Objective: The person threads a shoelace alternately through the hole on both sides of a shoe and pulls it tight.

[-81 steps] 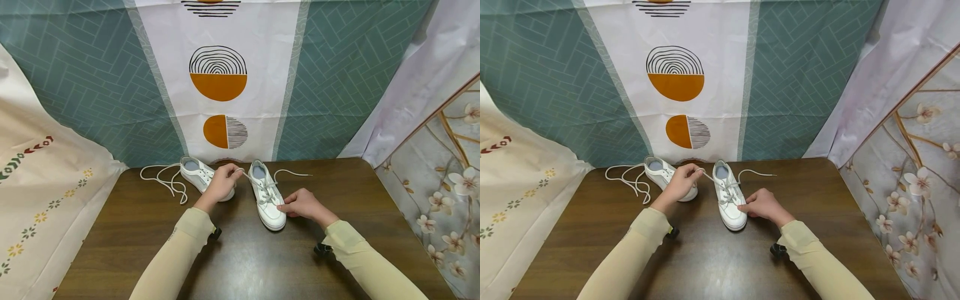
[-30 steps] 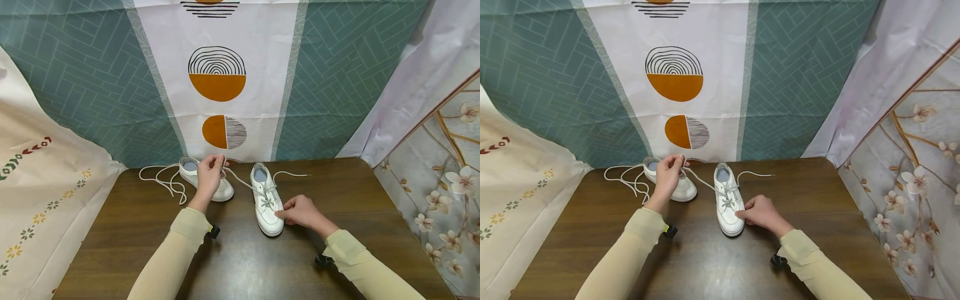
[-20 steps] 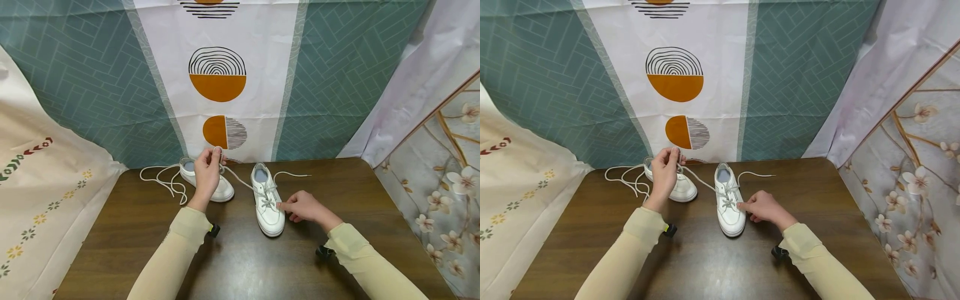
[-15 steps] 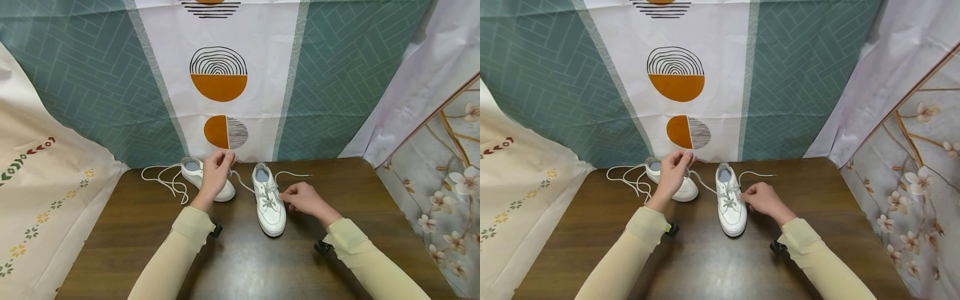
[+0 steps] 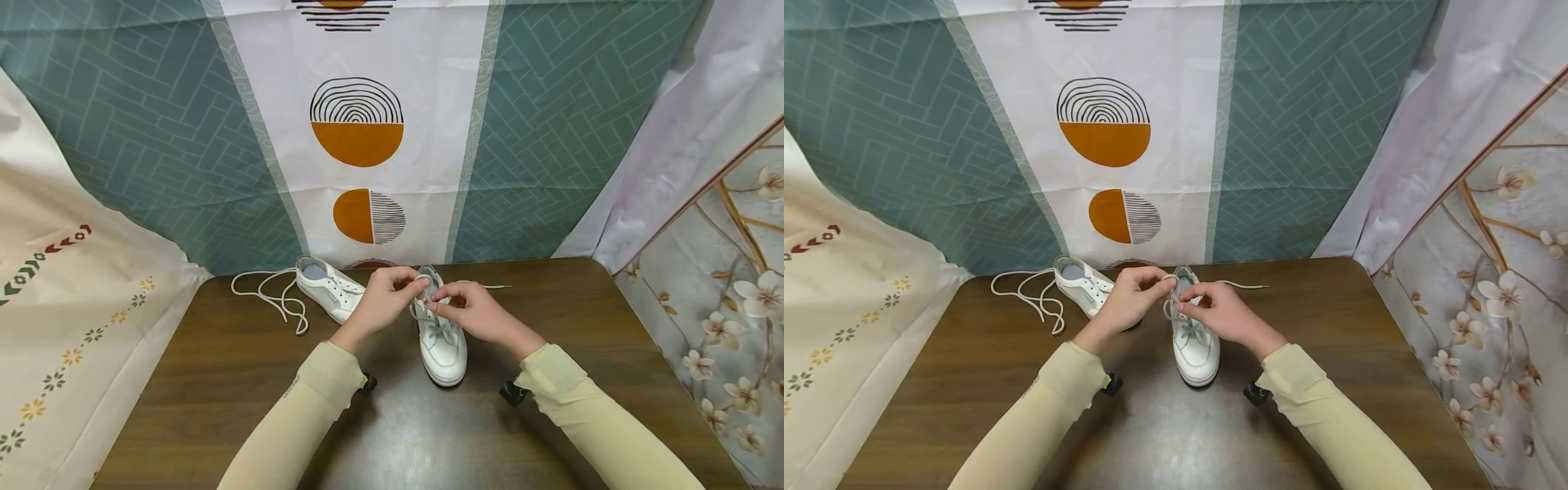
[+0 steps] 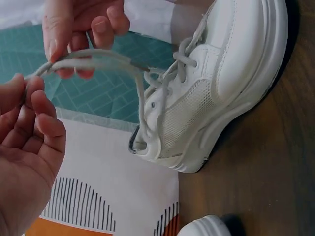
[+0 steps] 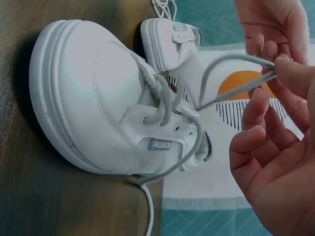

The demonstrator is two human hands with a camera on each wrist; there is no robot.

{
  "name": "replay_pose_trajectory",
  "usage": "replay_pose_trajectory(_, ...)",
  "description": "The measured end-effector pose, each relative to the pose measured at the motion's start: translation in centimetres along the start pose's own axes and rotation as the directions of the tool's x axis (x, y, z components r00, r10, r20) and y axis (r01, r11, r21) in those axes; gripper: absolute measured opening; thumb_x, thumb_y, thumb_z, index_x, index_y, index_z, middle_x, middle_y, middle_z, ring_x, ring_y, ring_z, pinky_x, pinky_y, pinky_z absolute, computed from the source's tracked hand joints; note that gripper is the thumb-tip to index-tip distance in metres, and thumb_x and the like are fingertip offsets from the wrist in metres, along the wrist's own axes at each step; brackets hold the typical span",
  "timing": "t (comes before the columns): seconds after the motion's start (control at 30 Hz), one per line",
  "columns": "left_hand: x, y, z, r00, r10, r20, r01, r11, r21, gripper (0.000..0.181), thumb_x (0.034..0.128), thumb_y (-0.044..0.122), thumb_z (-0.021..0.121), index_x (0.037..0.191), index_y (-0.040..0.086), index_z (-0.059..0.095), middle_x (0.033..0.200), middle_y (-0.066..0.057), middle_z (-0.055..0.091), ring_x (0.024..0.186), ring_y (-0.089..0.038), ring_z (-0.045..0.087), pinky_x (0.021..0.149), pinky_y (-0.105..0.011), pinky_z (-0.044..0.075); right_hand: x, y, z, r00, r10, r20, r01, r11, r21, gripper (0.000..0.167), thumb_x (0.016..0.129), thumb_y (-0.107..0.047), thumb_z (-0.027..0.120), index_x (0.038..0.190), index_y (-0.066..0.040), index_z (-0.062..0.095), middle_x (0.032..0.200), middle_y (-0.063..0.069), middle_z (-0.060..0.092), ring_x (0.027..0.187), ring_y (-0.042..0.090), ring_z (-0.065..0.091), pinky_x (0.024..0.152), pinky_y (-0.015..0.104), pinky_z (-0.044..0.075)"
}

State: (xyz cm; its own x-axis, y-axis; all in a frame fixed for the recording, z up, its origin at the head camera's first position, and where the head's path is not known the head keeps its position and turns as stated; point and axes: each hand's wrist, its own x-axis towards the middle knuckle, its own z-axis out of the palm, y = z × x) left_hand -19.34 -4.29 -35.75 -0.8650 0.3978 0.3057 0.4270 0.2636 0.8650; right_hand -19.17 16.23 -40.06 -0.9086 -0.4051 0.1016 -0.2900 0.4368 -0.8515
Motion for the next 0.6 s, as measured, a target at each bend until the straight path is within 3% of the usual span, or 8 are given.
replay_pose_trajectory(0.17,0.1,-1.4,0.0,0.995,-0.078,-0.057,0.072,0.992,-0.107,0.018,0.0899,0.015,0.062,0.083,-0.001,0.067,0.070,-0.017,0.063,0.061,-0.031,0.058,0.056,-0.027,0.050,-0.6,-1.6,-0.5,0.999,0.028,0.039,-0.029,0.999,0.019,0.014,0.091,-0.019,0.061,0.093,-0.008,0.068,0.087,0.015,0.063,0.067,0.014,0.052,0.059,0.025,0.046)
replay_pose_trajectory(0.27,0.4,-3.0,-0.1,0.981,-0.144,-0.127,0.119,0.975,-0.186,0.022,0.0896,0.018,0.063,0.085,-0.003,0.067,0.073,-0.023,0.065,0.059,-0.025,0.061,0.058,-0.030,0.053,-1.0,-2.1,-1.1,0.997,0.045,0.061,-0.046,0.999,0.019,0.012,0.091,-0.017,0.060,0.090,-0.007,0.067,0.085,0.019,0.062,0.066,0.012,0.052,0.059,0.024,0.045)
replay_pose_trajectory(0.33,0.6,-4.1,-0.3,0.961,-0.207,-0.185,0.166,0.963,-0.214,0.026,0.0890,0.024,0.064,0.085,-0.002,0.067,0.074,-0.022,0.066,0.058,-0.020,0.062,0.057,-0.030,0.054,-1.1,-1.8,-1.4,0.997,0.053,0.054,-0.054,0.998,0.013,0.014,0.091,-0.017,0.061,0.090,-0.005,0.068,0.085,0.018,0.062,0.067,0.013,0.052,0.059,0.024,0.044)
replay_pose_trajectory(0.43,0.6,-5.0,-0.7,0.917,-0.295,-0.268,0.242,0.947,-0.212,0.026,0.0885,0.026,0.064,0.084,0.000,0.067,0.070,-0.017,0.066,0.054,-0.014,0.061,0.058,-0.035,0.055,-1.0,-0.6,-1.6,0.999,0.052,0.016,-0.052,0.999,0.000,0.018,0.090,-0.020,0.062,0.089,-0.003,0.068,0.082,0.015,0.062,0.066,0.014,0.051,0.059,0.023,0.044)
replay_pose_trajectory(0.5,0.5,-5.2,-0.9,0.891,-0.334,-0.308,0.301,0.942,-0.151,0.024,0.0878,0.025,0.063,0.081,0.002,0.067,0.065,-0.012,0.065,0.052,-0.014,0.061,0.057,-0.035,0.055,-0.8,0.2,-1.6,0.998,0.053,-0.017,-0.053,0.999,-0.009,0.021,0.089,-0.023,0.064,0.090,-0.002,0.069,0.082,0.011,0.063,0.067,0.015,0.052,0.060,0.023,0.045)
replay_pose_trajectory(0.6,0.4,-5.5,-1.1,0.866,-0.337,-0.370,0.370,0.929,0.019,0.021,0.0848,0.024,0.061,0.080,0.005,0.069,0.062,-0.006,0.064,0.053,-0.015,0.060,0.057,-0.032,0.052,-0.5,1.0,-1.6,0.996,0.050,-0.068,-0.052,0.998,-0.031,0.024,0.086,-0.029,0.067,0.087,-0.005,0.071,0.081,0.004,0.064,0.066,0.015,0.053,0.059,0.024,0.047)
